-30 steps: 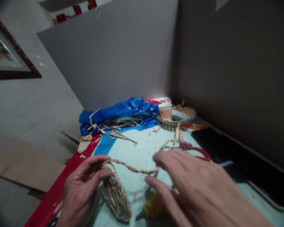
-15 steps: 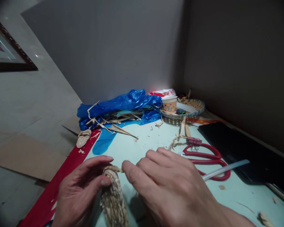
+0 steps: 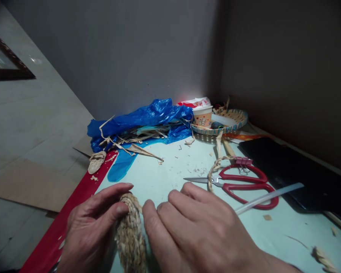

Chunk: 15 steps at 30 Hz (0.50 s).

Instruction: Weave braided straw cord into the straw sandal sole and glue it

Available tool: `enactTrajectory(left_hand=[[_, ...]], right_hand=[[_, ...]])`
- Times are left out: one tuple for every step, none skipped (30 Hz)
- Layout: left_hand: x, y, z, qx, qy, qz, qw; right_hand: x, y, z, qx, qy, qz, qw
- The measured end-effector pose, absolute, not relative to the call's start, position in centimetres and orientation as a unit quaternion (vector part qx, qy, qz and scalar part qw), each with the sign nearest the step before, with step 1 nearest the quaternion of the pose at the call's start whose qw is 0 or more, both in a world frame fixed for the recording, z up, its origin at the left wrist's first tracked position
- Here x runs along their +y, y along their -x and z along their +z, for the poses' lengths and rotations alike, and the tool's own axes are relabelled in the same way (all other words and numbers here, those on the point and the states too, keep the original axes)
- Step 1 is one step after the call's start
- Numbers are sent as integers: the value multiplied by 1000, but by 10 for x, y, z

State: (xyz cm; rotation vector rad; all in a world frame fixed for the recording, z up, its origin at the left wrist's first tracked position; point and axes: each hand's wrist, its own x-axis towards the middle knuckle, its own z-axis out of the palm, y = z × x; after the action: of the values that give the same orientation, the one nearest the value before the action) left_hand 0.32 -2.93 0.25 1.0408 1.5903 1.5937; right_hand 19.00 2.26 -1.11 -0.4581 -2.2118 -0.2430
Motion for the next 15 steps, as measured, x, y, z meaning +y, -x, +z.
enactTrajectory(left_hand=[[-29, -2, 2, 607, -399, 605, 325], [-29, 0, 1, 607, -400, 603, 328], [-29, 1, 0, 607, -400, 602, 330], [-29, 2, -1, 607, -398, 602, 332], [-30, 2, -2, 606, -396, 604, 333], [-30, 2, -3, 605, -398, 602, 337], [-31, 2, -4, 605, -398, 601, 338], [-31, 2, -5, 606, -396, 602, 338], [-31, 2, -5, 607, -393, 602, 339], [-31, 2, -6, 606, -392, 602, 341], [-31, 2, -6, 605, -391, 603, 343], [-31, 2, -6, 604, -392, 603, 344], [-30, 2, -6, 603, -392, 603, 344], [-29, 2, -6, 603, -393, 603, 345], [-28, 2, -7, 603, -394, 603, 344]], right_hand=[[21, -191, -11, -892, 187, -88, 401], [20, -191, -11, -903, 185, -82, 380], [19, -191, -10, -910, 179, -78, 366], [19, -192, -10, -913, 174, -77, 360], [19, -191, -10, -913, 169, -77, 364], [19, -190, -9, -911, 166, -77, 371], [19, -189, -9, -908, 165, -76, 379], [19, -187, -9, -906, 164, -71, 383], [18, -186, -10, -905, 166, -65, 385], [17, -184, -10, -905, 171, -60, 386], [16, -182, -11, -905, 176, -55, 385], [15, -181, -12, -904, 181, -51, 383], [14, -179, -13, -903, 185, -52, 385], [13, -178, -13, -899, 191, -62, 389], [13, -177, -14, -896, 198, -77, 389]])
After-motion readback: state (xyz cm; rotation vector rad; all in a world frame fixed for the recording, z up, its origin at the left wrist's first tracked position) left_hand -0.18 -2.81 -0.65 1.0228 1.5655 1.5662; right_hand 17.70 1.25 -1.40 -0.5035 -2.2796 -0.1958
